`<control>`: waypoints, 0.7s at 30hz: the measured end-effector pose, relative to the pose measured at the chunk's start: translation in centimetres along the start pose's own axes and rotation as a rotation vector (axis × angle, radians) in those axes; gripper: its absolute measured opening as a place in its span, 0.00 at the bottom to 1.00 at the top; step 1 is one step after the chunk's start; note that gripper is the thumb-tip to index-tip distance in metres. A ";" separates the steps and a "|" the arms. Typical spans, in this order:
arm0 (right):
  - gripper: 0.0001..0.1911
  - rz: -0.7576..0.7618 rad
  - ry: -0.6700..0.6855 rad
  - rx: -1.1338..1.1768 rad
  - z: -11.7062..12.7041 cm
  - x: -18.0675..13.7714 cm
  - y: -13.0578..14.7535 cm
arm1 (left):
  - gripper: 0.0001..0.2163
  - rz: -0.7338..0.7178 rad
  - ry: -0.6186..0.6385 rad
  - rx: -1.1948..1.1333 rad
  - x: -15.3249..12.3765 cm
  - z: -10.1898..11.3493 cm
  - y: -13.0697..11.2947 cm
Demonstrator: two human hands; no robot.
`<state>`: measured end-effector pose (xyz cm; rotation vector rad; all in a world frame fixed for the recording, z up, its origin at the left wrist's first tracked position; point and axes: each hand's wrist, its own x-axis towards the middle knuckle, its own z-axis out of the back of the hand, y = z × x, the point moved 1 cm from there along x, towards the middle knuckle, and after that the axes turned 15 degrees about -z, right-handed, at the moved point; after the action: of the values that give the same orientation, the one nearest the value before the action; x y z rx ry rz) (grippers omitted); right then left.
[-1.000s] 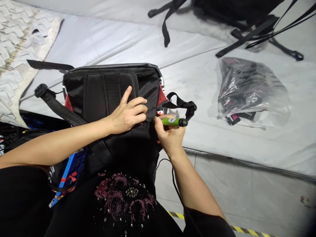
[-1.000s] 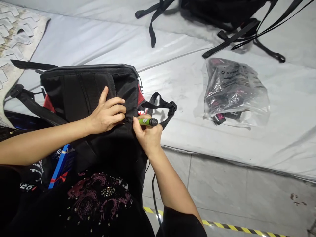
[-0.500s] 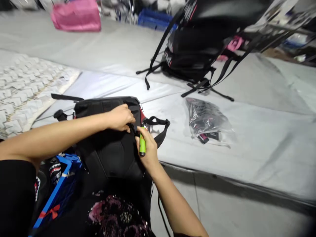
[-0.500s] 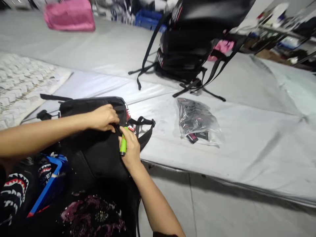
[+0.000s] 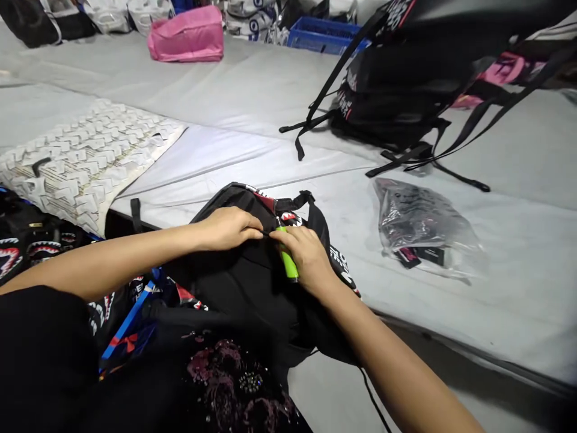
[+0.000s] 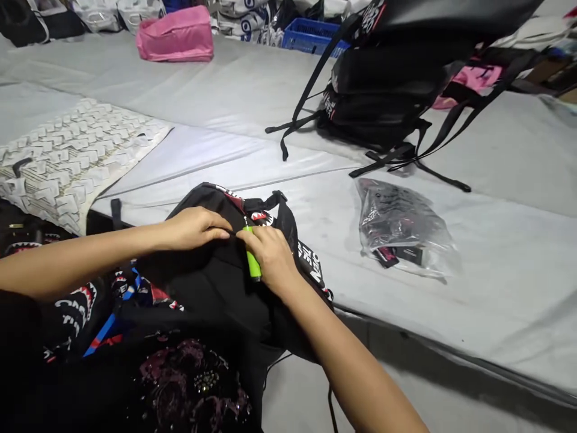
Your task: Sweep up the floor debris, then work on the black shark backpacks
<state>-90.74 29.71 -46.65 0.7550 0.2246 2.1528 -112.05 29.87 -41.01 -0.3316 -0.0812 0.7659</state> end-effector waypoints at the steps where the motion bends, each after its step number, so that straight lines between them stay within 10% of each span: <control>1: 0.14 -0.013 0.017 -0.016 -0.7 0.1 -0.5 | 0.11 -0.065 0.026 0.039 0.3 -0.5 0.8; 6: 0.13 0.003 0.091 0.016 -1.5 1.1 -0.1 | 0.17 -0.075 -0.321 0.327 1.8 0.5 3.9; 12: 0.11 0.130 0.094 -0.080 -2.1 0.1 2.1 | 0.52 0.069 0.081 0.279 4.7 -0.4 7.6; 21: 0.15 0.035 0.069 0.139 -3.2 -0.8 0.3 | 0.61 -0.211 0.048 0.401 4.7 -2.9 7.1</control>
<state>-92.42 29.23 -49.44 0.7687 0.4034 2.2152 -112.84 37.14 -46.32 0.0407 0.0821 0.5487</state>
